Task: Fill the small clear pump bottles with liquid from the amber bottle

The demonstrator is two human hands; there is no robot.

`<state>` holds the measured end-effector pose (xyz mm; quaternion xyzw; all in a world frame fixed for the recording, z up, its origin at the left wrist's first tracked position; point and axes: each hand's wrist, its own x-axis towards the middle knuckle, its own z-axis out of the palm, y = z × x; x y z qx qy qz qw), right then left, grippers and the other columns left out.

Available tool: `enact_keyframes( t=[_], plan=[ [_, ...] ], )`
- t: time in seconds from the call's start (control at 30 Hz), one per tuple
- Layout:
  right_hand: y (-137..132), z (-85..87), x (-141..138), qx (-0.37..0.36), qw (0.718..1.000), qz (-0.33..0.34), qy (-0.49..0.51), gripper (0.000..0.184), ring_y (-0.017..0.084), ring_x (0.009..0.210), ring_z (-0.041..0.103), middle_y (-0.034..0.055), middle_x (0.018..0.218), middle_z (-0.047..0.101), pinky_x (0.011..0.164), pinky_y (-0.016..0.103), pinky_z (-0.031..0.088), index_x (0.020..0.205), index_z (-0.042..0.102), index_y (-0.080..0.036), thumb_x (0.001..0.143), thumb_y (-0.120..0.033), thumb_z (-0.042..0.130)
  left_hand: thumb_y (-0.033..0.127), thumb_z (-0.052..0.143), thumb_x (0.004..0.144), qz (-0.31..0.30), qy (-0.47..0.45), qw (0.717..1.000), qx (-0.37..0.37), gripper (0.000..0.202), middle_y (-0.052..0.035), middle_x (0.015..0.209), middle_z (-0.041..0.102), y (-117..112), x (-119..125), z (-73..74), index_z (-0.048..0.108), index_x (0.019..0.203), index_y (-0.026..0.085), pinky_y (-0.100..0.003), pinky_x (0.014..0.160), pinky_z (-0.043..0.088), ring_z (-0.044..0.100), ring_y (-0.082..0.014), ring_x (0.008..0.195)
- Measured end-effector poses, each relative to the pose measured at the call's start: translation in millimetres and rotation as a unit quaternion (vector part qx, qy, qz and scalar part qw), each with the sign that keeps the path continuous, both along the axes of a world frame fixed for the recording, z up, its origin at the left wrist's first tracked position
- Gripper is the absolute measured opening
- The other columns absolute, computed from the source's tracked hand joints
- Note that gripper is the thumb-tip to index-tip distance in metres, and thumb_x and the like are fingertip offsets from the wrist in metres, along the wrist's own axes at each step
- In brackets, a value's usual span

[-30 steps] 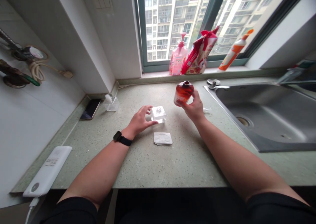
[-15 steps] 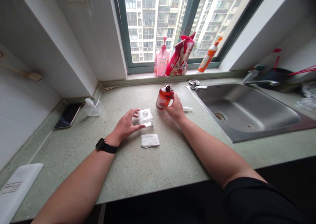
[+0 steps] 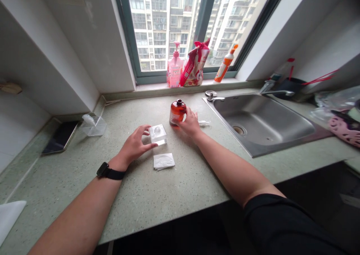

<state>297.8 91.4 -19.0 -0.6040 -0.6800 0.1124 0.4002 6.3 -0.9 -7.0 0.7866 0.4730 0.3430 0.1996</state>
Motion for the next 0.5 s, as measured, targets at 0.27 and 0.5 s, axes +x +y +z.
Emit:
enact_keyframes(
  t=[0.27, 0.5],
  plan=[
    [-5, 23.4, 18, 0.030, 0.997, 0.015, 0.068, 0.091, 0.040, 0.152, 0.050, 0.0182, 0.160, 0.060, 0.131, 0.069, 0.025, 0.159, 0.045, -0.026, 0.091, -0.083, 0.060, 0.050, 0.087, 0.086, -0.001, 0.011, 1.000, 0.002, 0.069, -0.0108, 0.137, 0.068, 0, -2, 1.1, 0.054, 0.142, 0.026, -0.050, 0.101, 0.063, 0.076, -0.0286, 0.110],
    [2, 63.7, 88, 0.043, 0.997, 0.003, 0.059, 0.087, 0.032, 0.145, 0.057, 0.0152, 0.152, 0.063, 0.126, 0.051, 0.041, 0.148, 0.060, -0.025, 0.095, -0.091, 0.040, 0.056, 0.084, 0.086, -0.001, 0.015, 1.000, 0.005, 0.070, -0.0117, 0.139, 0.067, 1, -1, 1.3, 0.054, 0.142, 0.026, -0.052, 0.102, 0.063, 0.075, -0.0299, 0.111]
  ],
)
